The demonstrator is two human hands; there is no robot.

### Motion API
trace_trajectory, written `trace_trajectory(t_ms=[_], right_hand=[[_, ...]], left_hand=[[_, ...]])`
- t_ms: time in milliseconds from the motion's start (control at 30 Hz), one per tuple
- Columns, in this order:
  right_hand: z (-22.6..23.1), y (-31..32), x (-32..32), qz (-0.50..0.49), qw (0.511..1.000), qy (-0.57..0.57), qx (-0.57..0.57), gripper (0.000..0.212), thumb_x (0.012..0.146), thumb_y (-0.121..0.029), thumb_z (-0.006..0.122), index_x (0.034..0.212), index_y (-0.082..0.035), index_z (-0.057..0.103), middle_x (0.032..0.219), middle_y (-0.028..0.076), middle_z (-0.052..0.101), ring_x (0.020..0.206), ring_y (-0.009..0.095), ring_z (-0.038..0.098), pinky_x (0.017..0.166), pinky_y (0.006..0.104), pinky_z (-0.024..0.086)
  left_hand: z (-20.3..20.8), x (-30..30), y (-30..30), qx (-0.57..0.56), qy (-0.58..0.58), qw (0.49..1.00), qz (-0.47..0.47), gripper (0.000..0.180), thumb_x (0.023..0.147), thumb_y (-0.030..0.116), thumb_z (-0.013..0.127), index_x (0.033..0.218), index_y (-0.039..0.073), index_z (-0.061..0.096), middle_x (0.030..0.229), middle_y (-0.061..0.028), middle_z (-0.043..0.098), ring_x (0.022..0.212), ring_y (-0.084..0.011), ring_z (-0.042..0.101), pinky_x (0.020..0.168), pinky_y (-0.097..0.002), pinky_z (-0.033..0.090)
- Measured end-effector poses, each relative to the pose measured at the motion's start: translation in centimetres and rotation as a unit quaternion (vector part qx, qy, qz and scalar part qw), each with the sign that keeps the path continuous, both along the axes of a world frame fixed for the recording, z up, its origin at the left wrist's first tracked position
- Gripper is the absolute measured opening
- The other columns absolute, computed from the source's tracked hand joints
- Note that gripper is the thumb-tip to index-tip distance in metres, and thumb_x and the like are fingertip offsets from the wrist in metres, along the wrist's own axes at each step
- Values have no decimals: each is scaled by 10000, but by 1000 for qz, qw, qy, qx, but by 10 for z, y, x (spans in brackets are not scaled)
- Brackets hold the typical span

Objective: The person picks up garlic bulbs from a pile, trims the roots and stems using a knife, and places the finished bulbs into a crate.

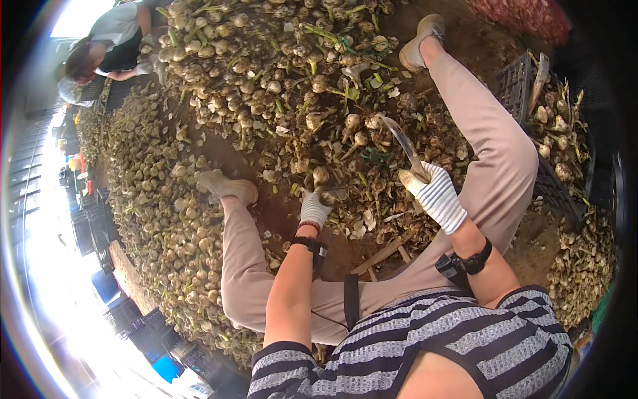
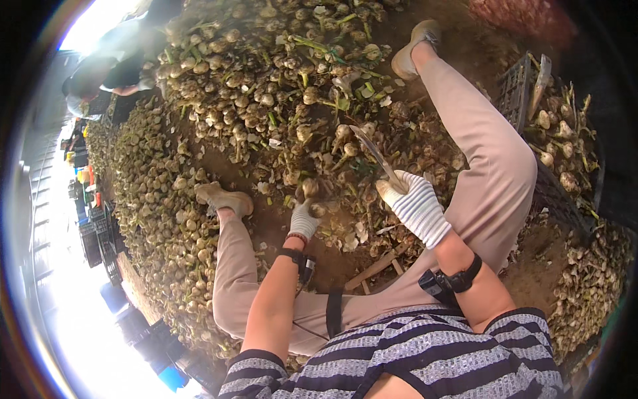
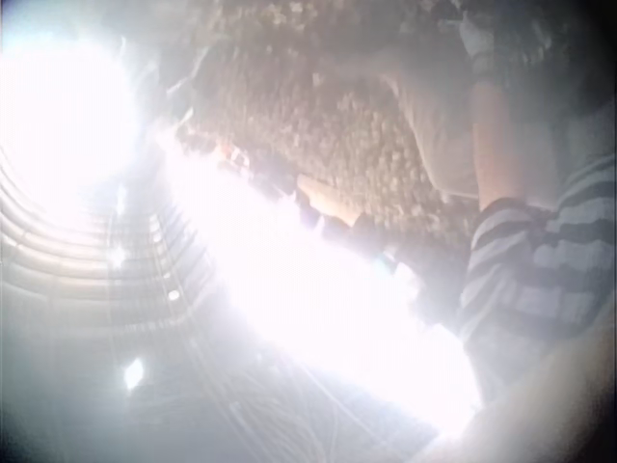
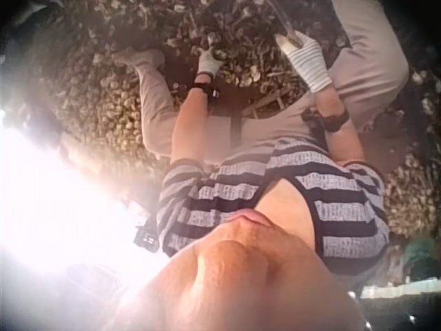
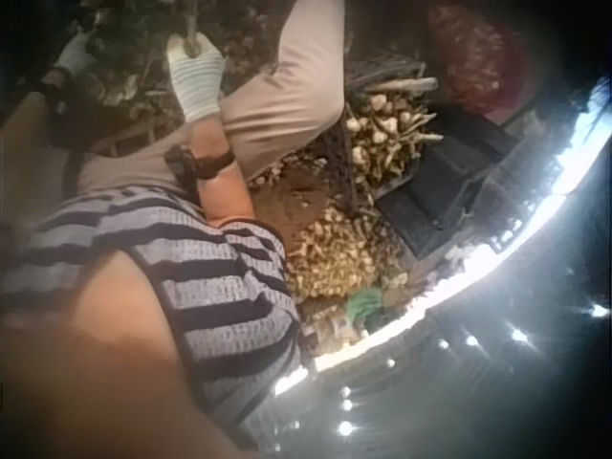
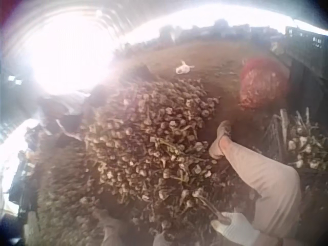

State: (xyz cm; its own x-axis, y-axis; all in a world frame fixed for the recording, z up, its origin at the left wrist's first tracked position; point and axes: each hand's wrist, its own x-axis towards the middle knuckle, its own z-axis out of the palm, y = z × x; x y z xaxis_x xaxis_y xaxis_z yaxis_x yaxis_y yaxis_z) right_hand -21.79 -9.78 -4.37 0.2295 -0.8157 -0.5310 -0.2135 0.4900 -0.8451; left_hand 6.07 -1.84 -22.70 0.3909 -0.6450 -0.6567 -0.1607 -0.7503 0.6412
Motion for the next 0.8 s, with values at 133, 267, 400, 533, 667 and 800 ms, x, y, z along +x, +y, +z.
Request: trace_trajectory(t_ms=[133,267,400,533,667,800], right_hand=[[-7,4,5,24,999,10,-26,202,872,-231,639,753,-81,576,591,-74,473,519,29,385,468,229,341],[-5,7,-7,0,998,16,-61,233,867,-249,648,729,-82,561,596,-72,457,544,31,366,488,226,330],[11,17,-19,22,992,48,-113,233,864,-242,656,723,-78,568,599,-76,450,549,33,351,491,232,321],[12,25,-24,11,992,42,-115,219,863,-240,657,741,-72,586,597,-74,459,558,34,362,499,236,328],[20,31,-34,-6,991,14,-131,194,866,-245,662,823,-57,645,609,-61,511,565,35,407,507,231,350],[2,23,-46,23,994,39,-101,206,872,-250,658,842,-46,657,645,-30,590,566,42,466,513,236,391]], left_hand=[[15,7,-11,-145,216,935,240,456,778,-9,690,1193,72,517,1155,-105,567,1006,-236,572,879,-354,512],[136,-38,-42,-278,195,937,84,531,747,-60,707,1220,73,507,1178,-95,577,1030,-181,574,889,-289,522],[175,-55,-27,-407,249,874,94,505,728,-60,727,1182,54,536,1109,-72,615,950,-176,601,846,-307,536],[174,-49,-17,-379,286,867,151,478,741,-79,692,1168,62,532,1050,-55,615,904,-161,602,813,-298,534],[211,-70,2,-347,288,888,91,485,738,-41,701,1171,75,514,985,-40,603,858,-141,598,740,-287,519],[231,-73,12,-295,331,895,52,429,745,-4,726,1121,63,530,958,-22,600,836,-127,597,719,-277,522]])
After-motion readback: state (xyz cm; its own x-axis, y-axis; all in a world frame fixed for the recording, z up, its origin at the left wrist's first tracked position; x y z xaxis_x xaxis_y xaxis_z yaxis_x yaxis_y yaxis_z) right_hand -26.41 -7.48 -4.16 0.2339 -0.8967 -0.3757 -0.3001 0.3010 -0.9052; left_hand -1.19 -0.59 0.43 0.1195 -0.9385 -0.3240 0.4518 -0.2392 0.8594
